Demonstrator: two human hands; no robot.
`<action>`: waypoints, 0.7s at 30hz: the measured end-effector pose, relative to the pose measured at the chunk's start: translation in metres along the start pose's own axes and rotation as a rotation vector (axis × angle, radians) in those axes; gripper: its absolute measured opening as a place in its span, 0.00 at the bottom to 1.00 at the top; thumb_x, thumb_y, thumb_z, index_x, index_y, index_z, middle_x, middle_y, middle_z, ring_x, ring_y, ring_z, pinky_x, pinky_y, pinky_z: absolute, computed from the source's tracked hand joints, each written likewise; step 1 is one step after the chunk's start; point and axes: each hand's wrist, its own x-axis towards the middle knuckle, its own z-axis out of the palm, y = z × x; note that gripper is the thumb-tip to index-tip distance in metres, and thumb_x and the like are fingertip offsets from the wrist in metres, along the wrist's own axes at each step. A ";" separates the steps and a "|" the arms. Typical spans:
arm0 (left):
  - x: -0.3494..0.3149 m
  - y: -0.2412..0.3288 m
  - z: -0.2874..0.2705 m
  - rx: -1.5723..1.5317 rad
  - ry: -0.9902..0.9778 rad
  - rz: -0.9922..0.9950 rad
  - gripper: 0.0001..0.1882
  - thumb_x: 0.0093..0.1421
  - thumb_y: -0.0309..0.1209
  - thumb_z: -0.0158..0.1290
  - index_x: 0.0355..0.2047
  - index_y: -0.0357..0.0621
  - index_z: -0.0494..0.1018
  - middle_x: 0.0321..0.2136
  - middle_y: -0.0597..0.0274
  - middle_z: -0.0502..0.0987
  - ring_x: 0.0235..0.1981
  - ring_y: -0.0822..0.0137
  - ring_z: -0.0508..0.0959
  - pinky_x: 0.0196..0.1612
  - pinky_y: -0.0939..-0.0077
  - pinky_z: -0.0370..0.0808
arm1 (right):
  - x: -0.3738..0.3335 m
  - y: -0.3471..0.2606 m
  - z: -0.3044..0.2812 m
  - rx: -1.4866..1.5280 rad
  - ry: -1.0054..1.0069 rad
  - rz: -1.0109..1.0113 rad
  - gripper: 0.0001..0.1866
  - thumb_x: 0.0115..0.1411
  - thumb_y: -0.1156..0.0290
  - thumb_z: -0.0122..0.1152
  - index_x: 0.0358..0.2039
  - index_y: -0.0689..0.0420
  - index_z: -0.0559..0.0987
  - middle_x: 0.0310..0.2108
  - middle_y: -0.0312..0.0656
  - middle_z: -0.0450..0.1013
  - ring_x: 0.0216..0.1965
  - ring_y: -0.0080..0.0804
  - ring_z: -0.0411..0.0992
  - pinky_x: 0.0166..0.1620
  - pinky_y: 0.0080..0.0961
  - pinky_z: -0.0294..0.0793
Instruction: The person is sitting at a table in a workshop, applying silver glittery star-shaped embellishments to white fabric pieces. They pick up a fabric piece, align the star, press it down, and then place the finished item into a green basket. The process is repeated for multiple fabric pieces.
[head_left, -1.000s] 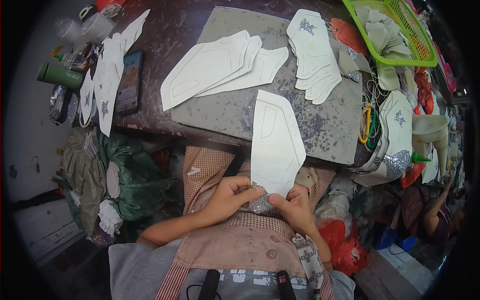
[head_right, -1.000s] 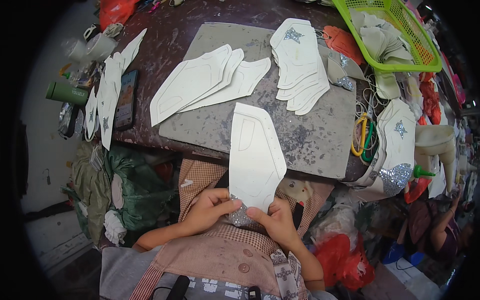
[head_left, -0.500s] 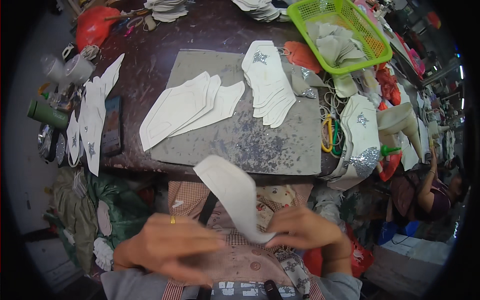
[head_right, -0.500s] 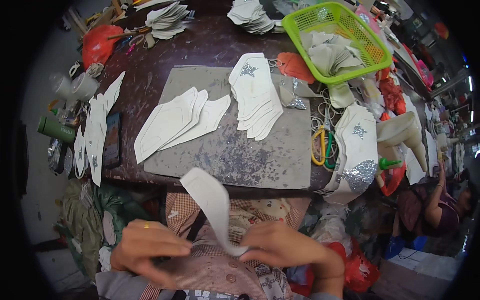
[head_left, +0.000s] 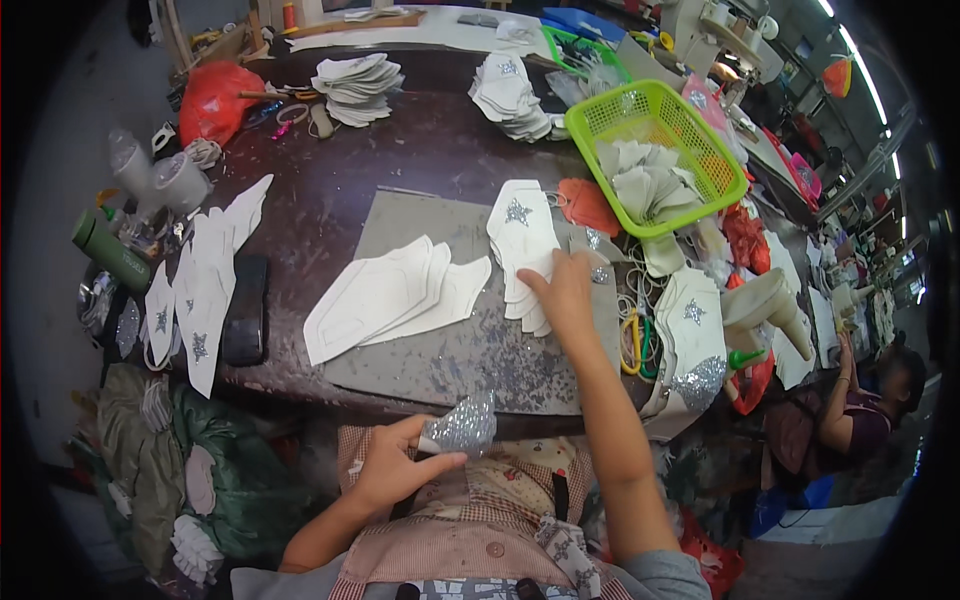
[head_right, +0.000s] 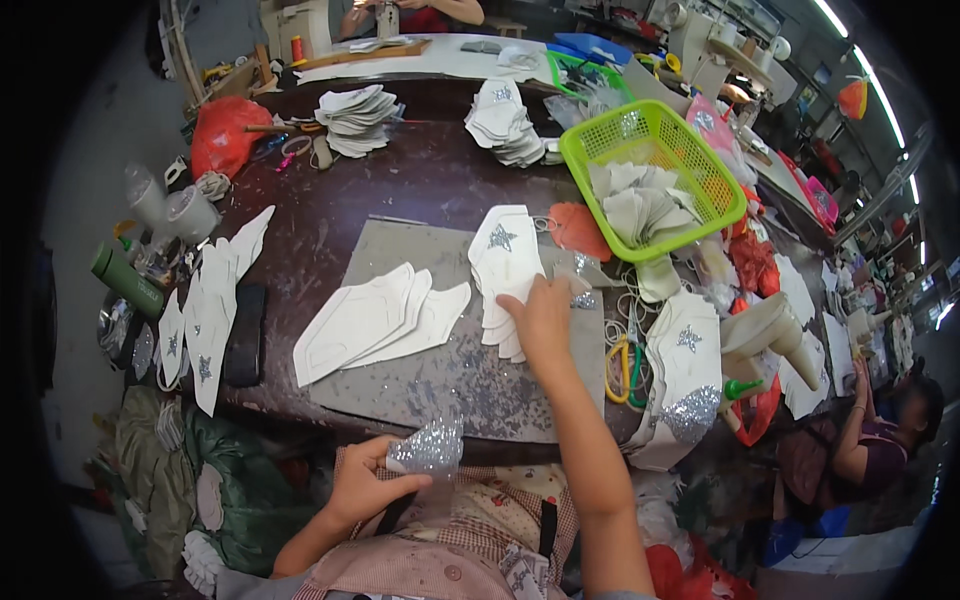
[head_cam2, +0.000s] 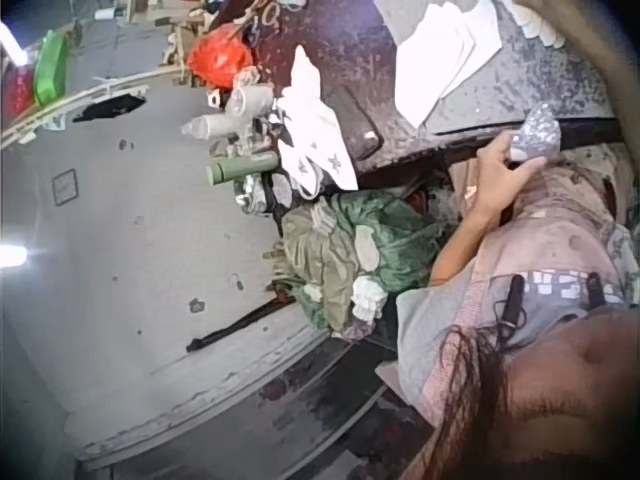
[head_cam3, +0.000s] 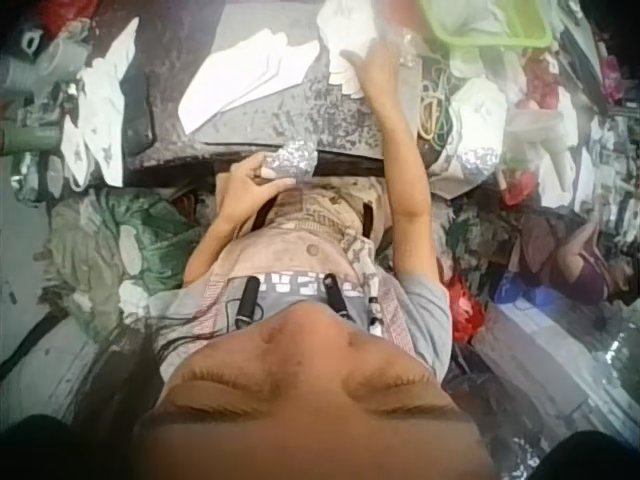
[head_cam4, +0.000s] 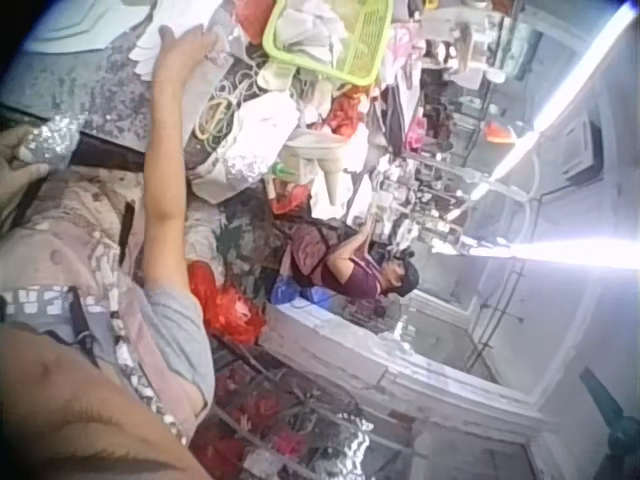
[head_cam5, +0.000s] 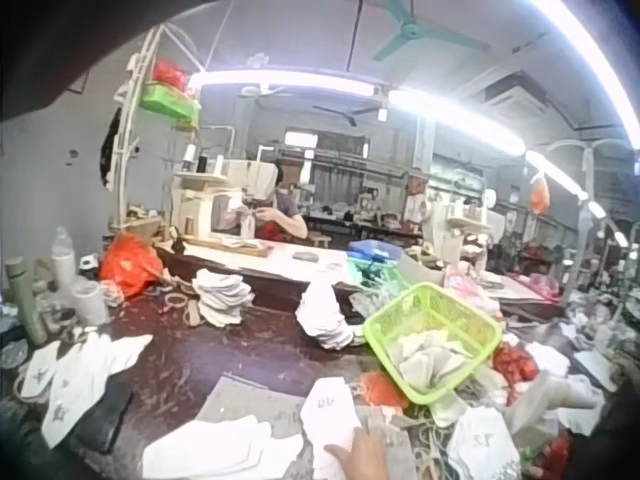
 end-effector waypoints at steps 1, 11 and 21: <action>-0.001 -0.008 -0.001 -0.064 -0.017 0.046 0.19 0.52 0.23 0.61 0.44 0.32 0.72 0.33 0.63 0.78 0.33 0.78 0.74 0.37 0.83 0.72 | -0.001 -0.002 0.000 0.042 -0.029 0.046 0.25 0.45 0.65 0.71 0.36 0.72 0.73 0.34 0.58 0.65 0.41 0.54 0.65 0.46 0.40 0.65; 0.007 -0.007 0.000 -0.085 -0.132 0.443 0.12 0.64 0.29 0.47 0.40 0.31 0.73 0.33 0.59 0.78 0.33 0.72 0.75 0.39 0.79 0.71 | 0.010 -0.013 0.001 -0.113 -0.011 0.141 0.33 0.38 0.63 0.75 0.42 0.67 0.73 0.40 0.57 0.71 0.46 0.52 0.68 0.50 0.39 0.66; -0.001 -0.008 0.008 -0.172 -0.136 0.199 0.13 0.63 0.29 0.50 0.45 0.34 0.73 0.35 0.59 0.79 0.35 0.78 0.74 0.40 0.79 0.73 | 0.017 -0.006 0.016 0.252 0.008 0.088 0.27 0.37 0.72 0.73 0.38 0.70 0.72 0.35 0.58 0.73 0.38 0.50 0.73 0.43 0.36 0.70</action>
